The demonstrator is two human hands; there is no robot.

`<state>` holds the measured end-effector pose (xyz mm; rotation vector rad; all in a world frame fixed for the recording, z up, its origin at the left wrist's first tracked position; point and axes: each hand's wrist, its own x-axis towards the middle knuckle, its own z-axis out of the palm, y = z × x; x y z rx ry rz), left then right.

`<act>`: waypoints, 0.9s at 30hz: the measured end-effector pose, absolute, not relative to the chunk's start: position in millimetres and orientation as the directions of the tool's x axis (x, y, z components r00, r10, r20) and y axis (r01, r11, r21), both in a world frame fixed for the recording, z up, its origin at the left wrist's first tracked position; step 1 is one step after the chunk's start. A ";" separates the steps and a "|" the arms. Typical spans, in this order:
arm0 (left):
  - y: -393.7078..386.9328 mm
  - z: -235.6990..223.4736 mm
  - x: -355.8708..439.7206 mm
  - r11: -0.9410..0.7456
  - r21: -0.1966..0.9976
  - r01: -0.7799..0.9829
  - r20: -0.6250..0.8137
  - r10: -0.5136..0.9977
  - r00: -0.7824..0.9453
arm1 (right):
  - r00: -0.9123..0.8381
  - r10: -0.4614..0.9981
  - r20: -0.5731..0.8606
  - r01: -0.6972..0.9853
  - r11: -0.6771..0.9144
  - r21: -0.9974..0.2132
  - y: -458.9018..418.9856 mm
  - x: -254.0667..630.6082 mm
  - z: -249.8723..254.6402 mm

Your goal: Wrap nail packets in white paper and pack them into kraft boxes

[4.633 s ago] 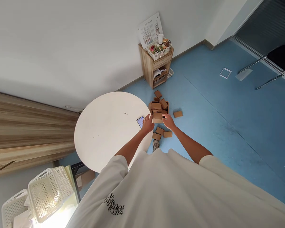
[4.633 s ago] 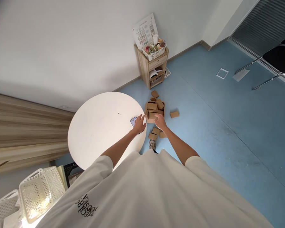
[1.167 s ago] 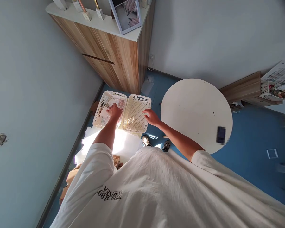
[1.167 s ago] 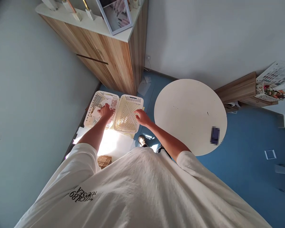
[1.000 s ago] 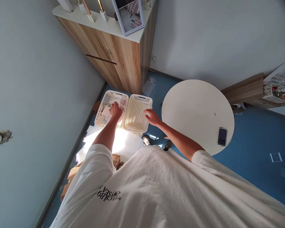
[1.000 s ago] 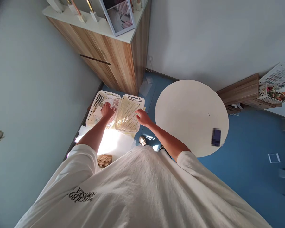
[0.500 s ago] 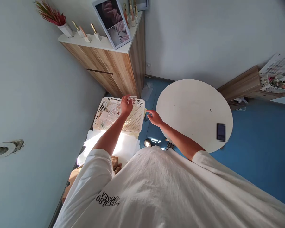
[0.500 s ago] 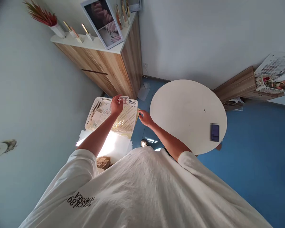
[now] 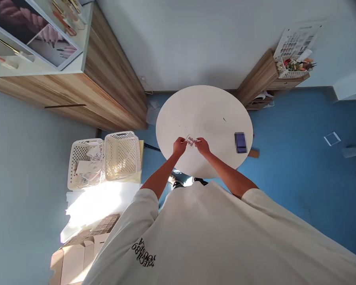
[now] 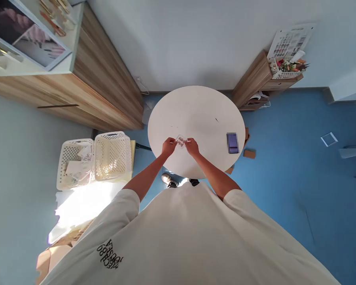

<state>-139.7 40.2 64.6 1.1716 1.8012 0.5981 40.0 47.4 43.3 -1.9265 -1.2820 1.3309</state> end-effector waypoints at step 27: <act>5.7 0.2 -8.0 0.445 0.649 0.617 -0.542 0.840 -0.037 | -0.030 0.895 -0.445 0.625 -0.330 -0.707 31.5 168.7 -19.6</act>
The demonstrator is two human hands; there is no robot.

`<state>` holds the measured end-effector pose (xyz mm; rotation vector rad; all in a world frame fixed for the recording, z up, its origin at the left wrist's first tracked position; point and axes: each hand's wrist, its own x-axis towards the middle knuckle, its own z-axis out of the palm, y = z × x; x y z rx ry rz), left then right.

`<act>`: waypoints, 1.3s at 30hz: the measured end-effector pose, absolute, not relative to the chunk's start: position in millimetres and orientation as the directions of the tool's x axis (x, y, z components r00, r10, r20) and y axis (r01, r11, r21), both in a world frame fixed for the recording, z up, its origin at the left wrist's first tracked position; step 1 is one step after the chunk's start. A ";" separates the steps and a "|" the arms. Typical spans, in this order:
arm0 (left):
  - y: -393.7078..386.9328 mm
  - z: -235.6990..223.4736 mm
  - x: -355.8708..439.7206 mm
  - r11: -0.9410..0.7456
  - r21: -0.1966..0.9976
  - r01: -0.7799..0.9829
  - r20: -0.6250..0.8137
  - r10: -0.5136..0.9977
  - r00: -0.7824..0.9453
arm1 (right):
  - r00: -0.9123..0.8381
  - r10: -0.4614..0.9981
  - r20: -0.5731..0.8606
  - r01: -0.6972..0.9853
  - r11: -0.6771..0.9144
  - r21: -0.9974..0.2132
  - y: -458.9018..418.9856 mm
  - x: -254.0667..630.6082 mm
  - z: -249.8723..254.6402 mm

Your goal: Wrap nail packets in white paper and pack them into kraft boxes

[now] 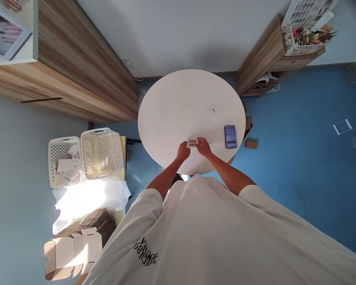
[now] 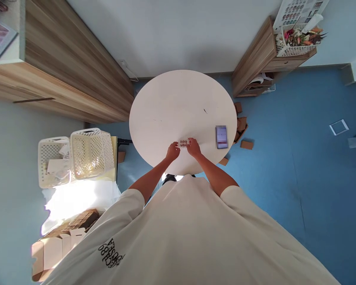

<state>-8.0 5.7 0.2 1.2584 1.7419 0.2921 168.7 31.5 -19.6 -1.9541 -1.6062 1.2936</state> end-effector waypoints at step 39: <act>9.7 11.0 -80.6 0.353 0.665 0.658 -0.406 0.910 -0.077 | -0.314 0.864 -0.394 0.671 -0.092 -0.736 49.8 106.1 1.2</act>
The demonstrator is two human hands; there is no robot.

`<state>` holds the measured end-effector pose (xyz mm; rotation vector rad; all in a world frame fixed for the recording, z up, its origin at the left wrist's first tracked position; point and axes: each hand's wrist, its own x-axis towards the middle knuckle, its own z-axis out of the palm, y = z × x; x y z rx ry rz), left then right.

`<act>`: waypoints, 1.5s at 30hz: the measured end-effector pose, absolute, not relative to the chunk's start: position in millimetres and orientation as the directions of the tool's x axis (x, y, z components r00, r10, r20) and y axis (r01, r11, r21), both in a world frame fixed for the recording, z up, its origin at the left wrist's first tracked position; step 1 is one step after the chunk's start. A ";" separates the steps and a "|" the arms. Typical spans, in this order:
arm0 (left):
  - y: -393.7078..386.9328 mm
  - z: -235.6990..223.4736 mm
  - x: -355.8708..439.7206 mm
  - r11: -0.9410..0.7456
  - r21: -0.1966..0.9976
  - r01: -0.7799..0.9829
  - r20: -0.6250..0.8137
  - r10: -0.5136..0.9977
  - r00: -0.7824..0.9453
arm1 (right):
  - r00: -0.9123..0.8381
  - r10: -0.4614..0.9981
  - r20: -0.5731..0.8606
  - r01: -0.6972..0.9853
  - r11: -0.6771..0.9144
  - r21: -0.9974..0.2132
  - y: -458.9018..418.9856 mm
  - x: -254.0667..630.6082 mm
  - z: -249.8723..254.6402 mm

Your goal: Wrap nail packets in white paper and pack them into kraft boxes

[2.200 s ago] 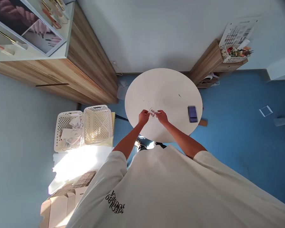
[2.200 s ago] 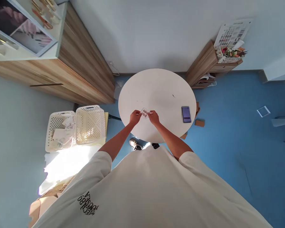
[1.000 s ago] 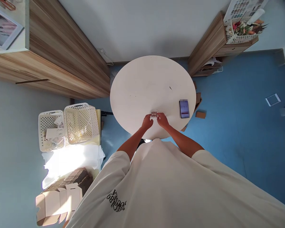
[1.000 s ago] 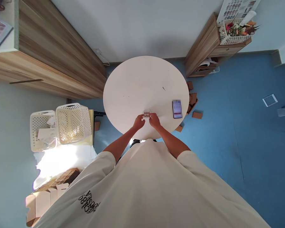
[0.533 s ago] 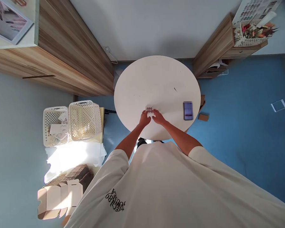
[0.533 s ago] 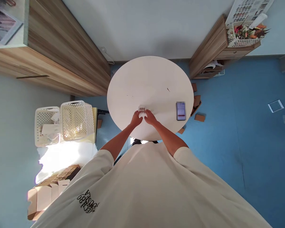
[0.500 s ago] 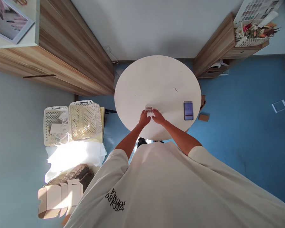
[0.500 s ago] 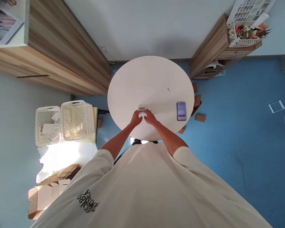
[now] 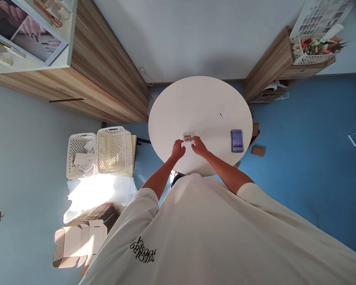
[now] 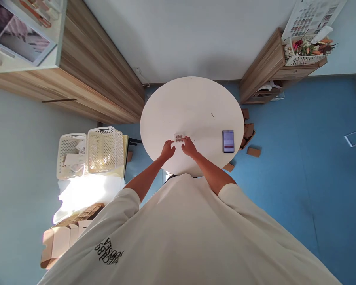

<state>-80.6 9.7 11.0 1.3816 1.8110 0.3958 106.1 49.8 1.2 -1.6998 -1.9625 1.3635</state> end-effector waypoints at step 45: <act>-236.5 30.9 -368.6 0.274 0.336 0.901 -0.465 0.880 -0.094 | -0.444 0.816 -0.370 0.625 -0.014 -0.781 -211.2 -121.2 3.5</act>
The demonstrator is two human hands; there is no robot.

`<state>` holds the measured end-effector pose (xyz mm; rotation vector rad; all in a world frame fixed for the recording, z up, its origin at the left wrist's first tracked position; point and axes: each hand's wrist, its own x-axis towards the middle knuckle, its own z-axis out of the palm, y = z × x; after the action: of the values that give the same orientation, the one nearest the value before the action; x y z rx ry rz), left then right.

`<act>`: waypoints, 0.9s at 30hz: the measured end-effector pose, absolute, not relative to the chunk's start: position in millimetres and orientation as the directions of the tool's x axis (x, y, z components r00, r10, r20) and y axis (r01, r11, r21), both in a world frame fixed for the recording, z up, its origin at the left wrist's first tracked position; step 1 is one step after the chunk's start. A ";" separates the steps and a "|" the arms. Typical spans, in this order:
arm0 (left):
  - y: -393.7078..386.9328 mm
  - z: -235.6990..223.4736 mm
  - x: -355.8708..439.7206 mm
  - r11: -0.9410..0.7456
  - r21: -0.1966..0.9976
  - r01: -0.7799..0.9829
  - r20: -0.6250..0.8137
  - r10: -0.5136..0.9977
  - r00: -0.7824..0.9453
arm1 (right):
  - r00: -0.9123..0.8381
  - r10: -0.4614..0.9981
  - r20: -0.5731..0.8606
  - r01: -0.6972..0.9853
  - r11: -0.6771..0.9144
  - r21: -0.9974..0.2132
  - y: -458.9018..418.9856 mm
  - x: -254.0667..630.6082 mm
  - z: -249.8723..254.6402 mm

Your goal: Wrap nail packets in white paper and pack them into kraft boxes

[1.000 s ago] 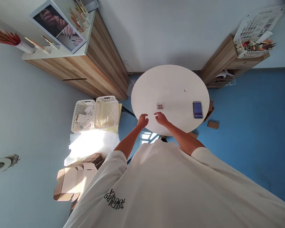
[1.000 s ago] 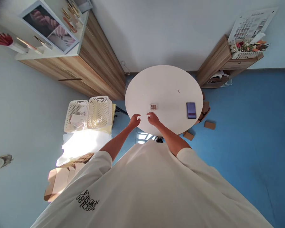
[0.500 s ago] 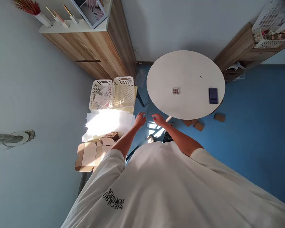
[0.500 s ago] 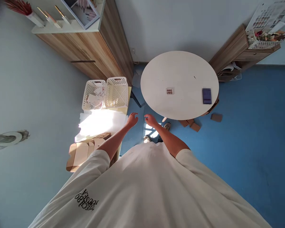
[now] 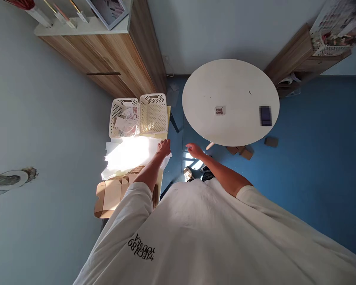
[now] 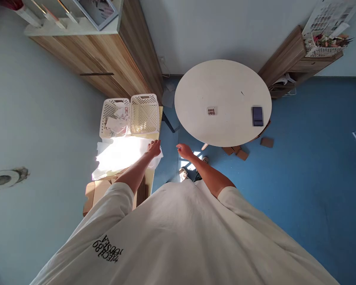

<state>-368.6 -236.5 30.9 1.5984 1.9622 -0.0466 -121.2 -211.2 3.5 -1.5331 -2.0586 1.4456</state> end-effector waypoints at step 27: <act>-156.5 82.5 -208.2 -0.018 0.707 0.707 -0.105 0.986 0.130 | 0.174 0.909 -0.379 0.337 -0.416 -0.845 -127.8 -35.7 20.6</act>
<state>-208.2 -156.5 82.5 1.7855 1.6358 0.5702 -35.7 -127.8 20.6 -1.8550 -1.1744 1.2287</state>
